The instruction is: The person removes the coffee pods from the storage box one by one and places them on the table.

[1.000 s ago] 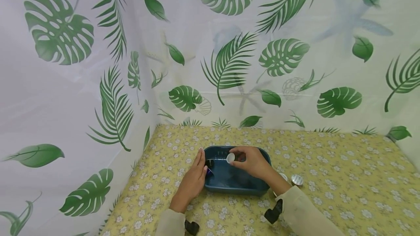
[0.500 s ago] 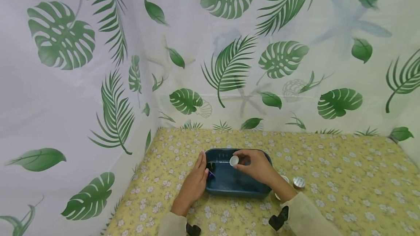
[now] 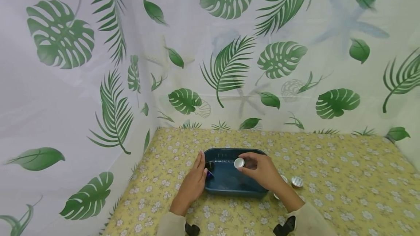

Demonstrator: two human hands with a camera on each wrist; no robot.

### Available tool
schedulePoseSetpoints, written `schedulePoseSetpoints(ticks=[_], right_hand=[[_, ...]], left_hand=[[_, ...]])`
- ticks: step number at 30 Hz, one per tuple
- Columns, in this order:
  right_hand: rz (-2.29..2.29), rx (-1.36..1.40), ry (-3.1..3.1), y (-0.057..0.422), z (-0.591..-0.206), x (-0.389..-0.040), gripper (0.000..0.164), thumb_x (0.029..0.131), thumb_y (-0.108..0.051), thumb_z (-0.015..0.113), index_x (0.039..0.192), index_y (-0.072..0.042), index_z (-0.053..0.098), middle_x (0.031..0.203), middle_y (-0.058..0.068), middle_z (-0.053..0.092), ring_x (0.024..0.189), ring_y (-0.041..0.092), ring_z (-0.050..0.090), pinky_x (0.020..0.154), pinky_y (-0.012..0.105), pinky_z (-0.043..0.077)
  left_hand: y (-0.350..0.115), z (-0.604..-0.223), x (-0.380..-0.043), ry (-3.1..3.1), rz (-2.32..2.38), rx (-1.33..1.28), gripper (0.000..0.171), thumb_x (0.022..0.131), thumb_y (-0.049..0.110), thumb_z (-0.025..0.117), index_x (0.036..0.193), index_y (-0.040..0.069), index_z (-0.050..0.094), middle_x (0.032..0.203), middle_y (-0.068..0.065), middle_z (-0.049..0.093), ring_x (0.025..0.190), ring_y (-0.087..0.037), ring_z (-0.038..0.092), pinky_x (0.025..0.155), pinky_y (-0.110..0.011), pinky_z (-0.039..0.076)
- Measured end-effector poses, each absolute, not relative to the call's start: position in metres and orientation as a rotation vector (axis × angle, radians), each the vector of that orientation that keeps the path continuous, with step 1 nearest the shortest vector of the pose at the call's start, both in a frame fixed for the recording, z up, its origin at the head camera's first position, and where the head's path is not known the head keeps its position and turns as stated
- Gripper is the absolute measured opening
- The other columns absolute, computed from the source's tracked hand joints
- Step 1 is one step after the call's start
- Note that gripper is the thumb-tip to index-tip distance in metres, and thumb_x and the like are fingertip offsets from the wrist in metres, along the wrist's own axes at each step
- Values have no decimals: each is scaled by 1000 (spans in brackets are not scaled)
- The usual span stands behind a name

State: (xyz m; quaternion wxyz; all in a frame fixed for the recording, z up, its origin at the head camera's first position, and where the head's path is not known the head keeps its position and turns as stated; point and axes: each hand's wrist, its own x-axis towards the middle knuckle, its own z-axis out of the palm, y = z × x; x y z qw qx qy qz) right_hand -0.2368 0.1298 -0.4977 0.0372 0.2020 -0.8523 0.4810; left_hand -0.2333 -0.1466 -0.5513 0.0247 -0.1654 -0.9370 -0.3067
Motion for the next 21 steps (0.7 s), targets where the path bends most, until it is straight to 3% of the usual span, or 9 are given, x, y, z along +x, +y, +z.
schedulePoseSetpoints(ticks=[9,21], right_hand=[[1563,532,-2617,135,-498,-228,40,86,-16,83,124,-9,70,105,5,74,83,13,72,70,25,58],[1652,457,-2586,150,-496,-214,41,87,-18,82,125,-5,69,116,11,71,91,17,73,73,25,59]], left_hand=[[-145,-550,-233,-2907,-959,-495,59,114,29,32,164,8,8,170,-1,-6,154,-26,16,117,-50,31],[-143,-552,-233,-2897,-951,-501,59,114,28,31,164,8,8,170,-4,-3,153,-28,19,116,-51,33]])
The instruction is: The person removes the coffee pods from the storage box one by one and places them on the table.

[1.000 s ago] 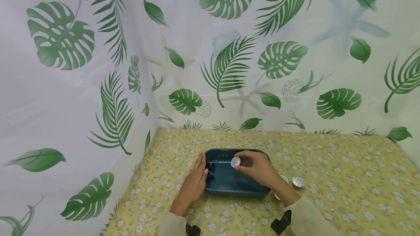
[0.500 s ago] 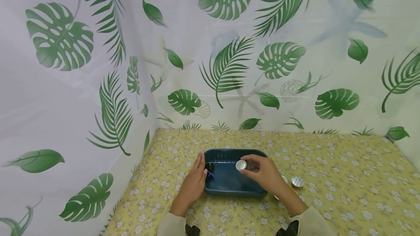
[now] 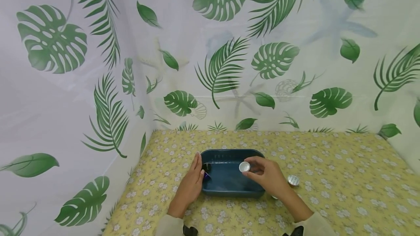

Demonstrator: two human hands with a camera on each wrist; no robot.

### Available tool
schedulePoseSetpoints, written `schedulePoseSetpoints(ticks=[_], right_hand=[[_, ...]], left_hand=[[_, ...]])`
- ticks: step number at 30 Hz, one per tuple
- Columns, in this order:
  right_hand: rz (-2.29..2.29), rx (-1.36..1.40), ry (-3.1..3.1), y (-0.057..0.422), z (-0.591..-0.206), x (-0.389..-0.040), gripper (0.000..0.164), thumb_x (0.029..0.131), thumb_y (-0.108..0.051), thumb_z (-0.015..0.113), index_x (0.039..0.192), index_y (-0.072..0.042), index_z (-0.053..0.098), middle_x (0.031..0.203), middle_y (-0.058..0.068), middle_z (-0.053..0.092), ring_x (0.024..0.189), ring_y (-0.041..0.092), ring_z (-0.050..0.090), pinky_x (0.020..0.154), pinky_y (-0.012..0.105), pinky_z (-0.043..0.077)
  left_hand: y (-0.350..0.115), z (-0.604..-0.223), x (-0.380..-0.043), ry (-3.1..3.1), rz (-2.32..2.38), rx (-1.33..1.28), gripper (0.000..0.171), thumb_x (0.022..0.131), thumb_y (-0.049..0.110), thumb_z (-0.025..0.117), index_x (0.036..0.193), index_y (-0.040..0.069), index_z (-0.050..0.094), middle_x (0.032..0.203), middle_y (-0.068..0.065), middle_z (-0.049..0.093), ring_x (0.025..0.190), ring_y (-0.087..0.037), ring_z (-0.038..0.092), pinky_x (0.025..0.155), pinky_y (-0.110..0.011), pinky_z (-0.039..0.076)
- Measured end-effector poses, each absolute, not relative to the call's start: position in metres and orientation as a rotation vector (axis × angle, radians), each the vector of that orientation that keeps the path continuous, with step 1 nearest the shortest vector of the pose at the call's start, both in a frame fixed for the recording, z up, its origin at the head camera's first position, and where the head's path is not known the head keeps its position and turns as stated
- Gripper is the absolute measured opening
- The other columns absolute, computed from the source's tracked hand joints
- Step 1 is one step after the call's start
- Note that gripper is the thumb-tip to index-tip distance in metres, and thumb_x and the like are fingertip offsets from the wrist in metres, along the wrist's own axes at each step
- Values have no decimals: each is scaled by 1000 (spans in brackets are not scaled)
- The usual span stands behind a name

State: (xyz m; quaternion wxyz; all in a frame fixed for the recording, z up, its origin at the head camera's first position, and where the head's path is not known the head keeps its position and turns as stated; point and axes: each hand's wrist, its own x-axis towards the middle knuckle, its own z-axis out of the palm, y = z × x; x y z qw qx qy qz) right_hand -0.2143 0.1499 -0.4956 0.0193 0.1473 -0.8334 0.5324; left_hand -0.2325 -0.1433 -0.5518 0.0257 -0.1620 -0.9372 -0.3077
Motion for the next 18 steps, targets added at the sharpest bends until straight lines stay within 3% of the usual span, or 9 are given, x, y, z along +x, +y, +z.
schedulePoseSetpoints(ticks=[18], right_hand=[[1730,353,-2537,167,-505,-189,44,86,-12,82,126,-3,67,113,13,73,92,17,73,73,24,59]], left_hand=[[-145,-553,-234,-2897,-968,-502,60,114,31,31,164,9,7,170,0,-6,154,-27,18,117,-51,32]])
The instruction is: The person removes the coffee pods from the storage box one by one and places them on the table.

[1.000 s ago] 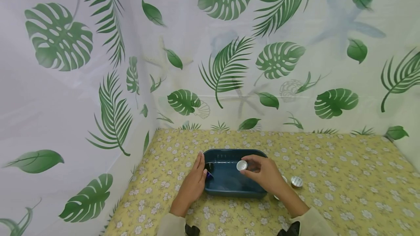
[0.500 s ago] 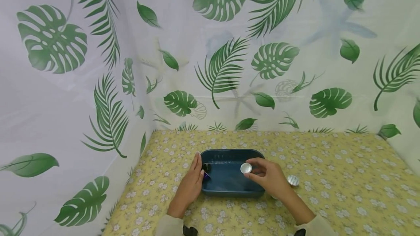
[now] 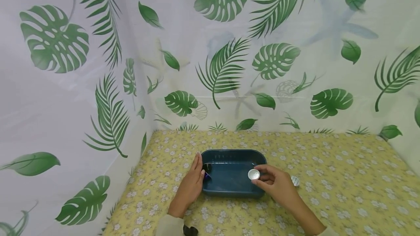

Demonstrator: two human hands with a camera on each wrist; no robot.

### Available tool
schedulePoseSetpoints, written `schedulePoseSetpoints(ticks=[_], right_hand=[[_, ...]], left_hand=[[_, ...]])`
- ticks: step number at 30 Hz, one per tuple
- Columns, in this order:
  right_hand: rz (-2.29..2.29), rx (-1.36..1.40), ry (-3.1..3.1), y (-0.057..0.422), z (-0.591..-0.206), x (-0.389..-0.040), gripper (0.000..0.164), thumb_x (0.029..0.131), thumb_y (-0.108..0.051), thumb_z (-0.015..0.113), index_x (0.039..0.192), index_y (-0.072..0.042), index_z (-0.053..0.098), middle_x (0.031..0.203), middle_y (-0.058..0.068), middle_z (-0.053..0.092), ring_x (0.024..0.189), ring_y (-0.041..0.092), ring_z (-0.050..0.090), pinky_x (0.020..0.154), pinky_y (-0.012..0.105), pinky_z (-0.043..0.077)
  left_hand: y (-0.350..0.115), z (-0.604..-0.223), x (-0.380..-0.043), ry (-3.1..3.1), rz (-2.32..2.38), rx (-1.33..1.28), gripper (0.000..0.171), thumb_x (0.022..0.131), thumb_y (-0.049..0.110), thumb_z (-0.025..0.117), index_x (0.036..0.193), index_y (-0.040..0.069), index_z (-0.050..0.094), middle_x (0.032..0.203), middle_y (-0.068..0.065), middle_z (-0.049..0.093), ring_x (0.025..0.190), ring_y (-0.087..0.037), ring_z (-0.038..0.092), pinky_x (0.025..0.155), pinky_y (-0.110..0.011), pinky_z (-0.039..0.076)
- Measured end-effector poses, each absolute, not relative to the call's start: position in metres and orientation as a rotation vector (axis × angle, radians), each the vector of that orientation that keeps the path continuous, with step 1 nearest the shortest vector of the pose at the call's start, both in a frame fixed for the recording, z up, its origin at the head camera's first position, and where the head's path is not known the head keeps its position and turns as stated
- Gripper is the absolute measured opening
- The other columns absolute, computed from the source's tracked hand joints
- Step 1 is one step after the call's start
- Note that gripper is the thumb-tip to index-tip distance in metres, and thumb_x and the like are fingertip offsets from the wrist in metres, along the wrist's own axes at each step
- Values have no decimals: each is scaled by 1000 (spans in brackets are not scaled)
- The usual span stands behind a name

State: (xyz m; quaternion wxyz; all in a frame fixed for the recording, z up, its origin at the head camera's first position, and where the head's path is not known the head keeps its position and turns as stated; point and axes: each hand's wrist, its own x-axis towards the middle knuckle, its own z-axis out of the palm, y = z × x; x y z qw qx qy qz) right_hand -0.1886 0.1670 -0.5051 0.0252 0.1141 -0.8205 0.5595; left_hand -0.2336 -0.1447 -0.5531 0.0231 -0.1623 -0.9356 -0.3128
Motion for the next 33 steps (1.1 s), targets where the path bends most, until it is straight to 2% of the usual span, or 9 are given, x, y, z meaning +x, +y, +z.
schedulePoseSetpoints(ticks=[6,19,26,33], right_hand=[[1694,341,-2470,170,-509,-182,45,86,-10,82,127,-4,67,117,14,72,94,11,72,72,25,59],[1662,214,-2484,175,-510,-170,43,86,-11,82,126,-7,68,112,10,73,93,12,72,72,24,59],[1743,176,-2441,185,-504,-160,47,87,-14,81,130,-5,66,113,14,73,94,15,73,73,24,59],[1715,118,-2444,197,-504,-153,48,88,-19,81,131,-7,65,121,15,70,94,7,71,75,23,59]], left_hand=[[-146,-552,-234,-2895,-961,-501,60,114,29,31,164,8,7,170,-4,-4,153,-28,19,116,-52,33],[-144,-552,-233,-2901,-987,-501,59,114,28,31,164,7,7,171,-7,-2,154,-28,16,117,-53,30],[-144,-554,-234,-2895,-963,-516,59,114,30,30,164,7,7,170,-3,-5,154,-28,16,117,-52,30],[-145,-552,-233,-2901,-962,-492,60,114,31,31,164,9,8,170,-1,-4,154,-27,17,117,-51,31]])
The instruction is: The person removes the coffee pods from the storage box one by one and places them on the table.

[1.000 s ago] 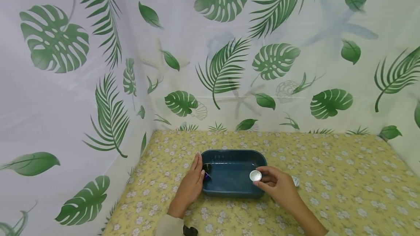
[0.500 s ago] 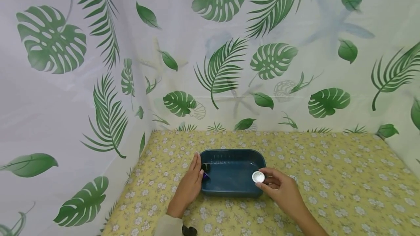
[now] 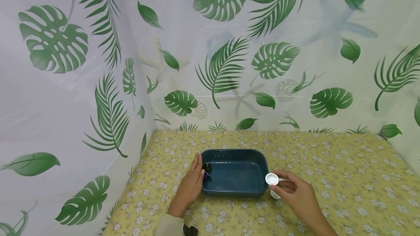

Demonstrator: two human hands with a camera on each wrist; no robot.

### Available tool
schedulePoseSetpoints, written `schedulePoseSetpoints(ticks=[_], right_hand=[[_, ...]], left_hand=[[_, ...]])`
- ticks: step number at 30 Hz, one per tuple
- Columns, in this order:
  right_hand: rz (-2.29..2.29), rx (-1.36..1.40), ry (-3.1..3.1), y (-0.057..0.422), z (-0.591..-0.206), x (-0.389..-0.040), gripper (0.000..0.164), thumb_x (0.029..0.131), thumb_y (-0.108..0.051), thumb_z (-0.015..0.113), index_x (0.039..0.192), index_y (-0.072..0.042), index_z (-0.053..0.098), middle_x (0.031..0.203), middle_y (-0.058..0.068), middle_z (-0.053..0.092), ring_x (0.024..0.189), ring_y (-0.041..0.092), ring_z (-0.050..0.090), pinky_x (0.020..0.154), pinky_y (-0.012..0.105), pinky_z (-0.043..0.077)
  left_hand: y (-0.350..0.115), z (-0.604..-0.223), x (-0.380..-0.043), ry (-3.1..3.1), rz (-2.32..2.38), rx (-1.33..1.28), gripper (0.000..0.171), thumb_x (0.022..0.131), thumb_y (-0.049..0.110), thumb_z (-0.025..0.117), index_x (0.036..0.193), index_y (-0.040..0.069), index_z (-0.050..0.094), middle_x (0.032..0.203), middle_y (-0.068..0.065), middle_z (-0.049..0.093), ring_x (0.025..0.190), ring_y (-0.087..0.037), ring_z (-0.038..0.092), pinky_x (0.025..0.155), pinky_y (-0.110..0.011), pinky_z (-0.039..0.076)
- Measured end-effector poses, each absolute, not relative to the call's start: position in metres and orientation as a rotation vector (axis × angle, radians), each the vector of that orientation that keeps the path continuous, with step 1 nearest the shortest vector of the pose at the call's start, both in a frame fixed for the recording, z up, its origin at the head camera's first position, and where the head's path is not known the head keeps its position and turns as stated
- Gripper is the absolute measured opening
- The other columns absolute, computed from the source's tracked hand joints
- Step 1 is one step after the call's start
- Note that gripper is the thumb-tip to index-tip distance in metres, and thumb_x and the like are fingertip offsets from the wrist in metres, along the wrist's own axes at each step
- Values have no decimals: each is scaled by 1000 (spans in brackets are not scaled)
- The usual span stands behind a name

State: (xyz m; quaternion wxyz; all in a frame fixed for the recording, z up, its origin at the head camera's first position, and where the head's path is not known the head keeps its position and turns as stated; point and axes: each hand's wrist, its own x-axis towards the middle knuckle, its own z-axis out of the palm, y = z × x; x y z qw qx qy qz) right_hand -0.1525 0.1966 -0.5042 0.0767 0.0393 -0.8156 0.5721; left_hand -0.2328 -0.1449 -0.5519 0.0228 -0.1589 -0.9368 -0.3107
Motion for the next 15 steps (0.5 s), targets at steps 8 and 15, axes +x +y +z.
schedulePoseSetpoints(ticks=[8,15], right_hand=[[1592,122,-2439,207,-507,-143,43,89,-21,80,129,-13,67,119,11,70,93,3,69,72,25,59],[1465,37,-2483,215,-508,-140,44,88,-24,81,130,-17,69,115,6,72,89,3,67,68,25,58]], left_hand=[[-146,-554,-234,-2896,-961,-503,59,114,29,31,164,7,8,170,-4,-3,154,-28,17,117,-52,31],[-145,-552,-234,-2895,-965,-500,60,114,30,32,164,8,8,170,-3,-3,154,-27,18,117,-51,32]])
